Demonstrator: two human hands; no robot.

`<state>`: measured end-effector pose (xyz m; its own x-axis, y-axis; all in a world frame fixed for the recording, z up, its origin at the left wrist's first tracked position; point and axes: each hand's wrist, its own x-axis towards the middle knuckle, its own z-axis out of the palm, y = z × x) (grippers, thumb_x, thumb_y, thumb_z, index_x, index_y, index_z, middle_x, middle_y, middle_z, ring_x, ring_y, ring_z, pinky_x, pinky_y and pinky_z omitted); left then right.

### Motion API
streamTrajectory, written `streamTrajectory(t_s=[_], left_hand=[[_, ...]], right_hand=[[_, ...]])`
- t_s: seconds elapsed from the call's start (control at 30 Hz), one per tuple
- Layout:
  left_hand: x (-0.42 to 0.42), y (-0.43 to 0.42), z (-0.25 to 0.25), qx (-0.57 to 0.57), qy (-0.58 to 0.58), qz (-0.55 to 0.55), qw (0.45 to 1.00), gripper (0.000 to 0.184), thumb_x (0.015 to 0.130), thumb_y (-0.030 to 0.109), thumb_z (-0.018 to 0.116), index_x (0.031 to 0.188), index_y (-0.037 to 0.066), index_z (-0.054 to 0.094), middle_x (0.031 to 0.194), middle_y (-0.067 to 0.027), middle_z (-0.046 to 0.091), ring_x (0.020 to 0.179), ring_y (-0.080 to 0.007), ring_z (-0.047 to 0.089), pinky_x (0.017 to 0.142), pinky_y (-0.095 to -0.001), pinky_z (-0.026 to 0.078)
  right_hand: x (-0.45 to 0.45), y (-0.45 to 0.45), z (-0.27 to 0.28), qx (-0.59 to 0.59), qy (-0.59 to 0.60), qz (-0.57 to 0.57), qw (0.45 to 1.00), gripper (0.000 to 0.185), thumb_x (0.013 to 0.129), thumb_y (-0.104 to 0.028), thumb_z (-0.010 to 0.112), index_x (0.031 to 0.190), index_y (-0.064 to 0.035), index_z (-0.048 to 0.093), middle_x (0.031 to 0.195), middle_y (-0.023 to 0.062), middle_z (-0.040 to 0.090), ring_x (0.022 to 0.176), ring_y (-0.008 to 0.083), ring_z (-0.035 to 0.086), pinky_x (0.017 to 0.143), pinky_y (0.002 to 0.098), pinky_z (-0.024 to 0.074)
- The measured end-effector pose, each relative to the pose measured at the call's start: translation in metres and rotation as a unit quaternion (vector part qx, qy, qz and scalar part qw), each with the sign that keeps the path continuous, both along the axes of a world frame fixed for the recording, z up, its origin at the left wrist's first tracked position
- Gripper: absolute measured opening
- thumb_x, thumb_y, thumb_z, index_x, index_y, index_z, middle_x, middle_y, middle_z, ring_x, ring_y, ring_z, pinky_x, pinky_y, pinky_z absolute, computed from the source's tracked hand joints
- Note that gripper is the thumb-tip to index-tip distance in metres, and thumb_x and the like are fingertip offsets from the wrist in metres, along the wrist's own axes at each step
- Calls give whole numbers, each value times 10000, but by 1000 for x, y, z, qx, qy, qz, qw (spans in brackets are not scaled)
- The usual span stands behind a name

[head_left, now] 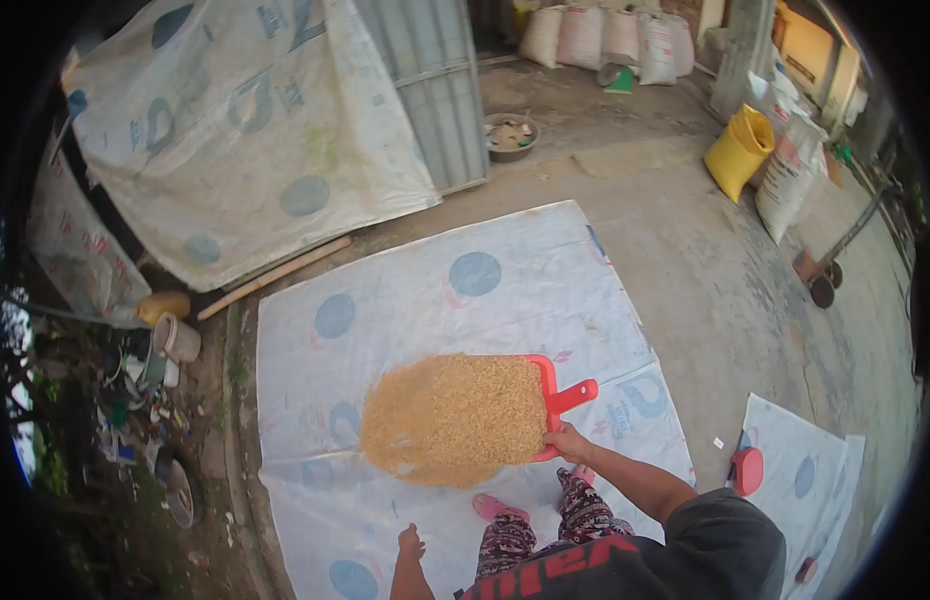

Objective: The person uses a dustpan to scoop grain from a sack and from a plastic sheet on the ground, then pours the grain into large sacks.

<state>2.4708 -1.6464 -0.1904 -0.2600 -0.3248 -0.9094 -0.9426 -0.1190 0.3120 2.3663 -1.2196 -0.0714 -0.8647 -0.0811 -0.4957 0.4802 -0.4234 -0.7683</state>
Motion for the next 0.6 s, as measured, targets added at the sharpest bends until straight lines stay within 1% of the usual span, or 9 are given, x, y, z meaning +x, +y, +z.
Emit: streamTrajectory(t_s=[0.07,0.1,0.17,0.27,0.3,0.47,0.5,0.53,0.6], left_hand=[[-15,12,14,5,9,-5,1000,526,837,389,446,1230,68,306,1139,-167,395,1058,-393,406,838,-521,341],[-26,19,12,-2,16,-10,1000,502,838,379,446,1211,68,321,1122,-164,400,1049,-386,410,828,-521,348],[-51,21,-2,0,17,-30,999,416,852,330,438,1160,64,352,1075,-160,424,962,-374,464,748,-491,403],[-93,55,-4,25,26,-94,995,456,844,335,463,1185,58,342,1111,-163,414,975,-357,463,751,-468,411],[-107,63,5,38,23,-105,994,477,840,338,475,1198,55,337,1130,-165,409,982,-349,462,753,-457,415],[-132,143,-38,106,44,-148,982,585,820,351,537,1262,40,312,1221,-173,385,1014,-308,459,761,-400,435],[-143,148,-38,107,48,-160,980,585,820,351,537,1262,40,312,1221,-173,385,1014,-308,459,761,-400,435],[-166,161,4,99,31,-174,979,574,822,347,532,1257,42,314,1214,-172,388,1006,-309,462,753,-400,436],[-192,188,-16,93,39,-208,973,553,826,339,524,1247,45,318,1199,-170,395,990,-311,469,738,-399,436]], right_hand=[[4,26,14,-7,-28,4,1000,291,720,2,508,1009,31,525,882,70,580,776,153,578,695,275,488],[5,42,10,-5,-21,-43,999,291,720,2,508,1009,31,525,882,70,580,776,153,578,695,275,488],[9,68,-4,21,14,-46,999,245,708,-26,524,944,28,560,808,55,576,700,130,561,582,256,480],[13,120,5,44,5,-85,995,245,689,-45,547,925,18,565,798,54,570,634,115,536,519,245,453],[7,133,18,45,3,-101,994,245,689,-45,547,925,18,565,798,54,570,634,115,536,519,245,453],[32,222,-1,63,-10,-181,981,192,670,-41,564,856,7,563,715,26,536,591,125,529,507,260,458],[36,238,-4,64,-5,-193,979,192,670,-41,564,856,7,563,715,26,536,591,125,529,507,260,458],[23,258,38,49,-38,-217,974,200,671,-33,560,866,12,558,720,28,531,599,131,534,512,264,464],[30,292,34,39,-42,-254,966,208,672,-26,556,875,17,553,725,29,526,606,136,539,518,268,470]])
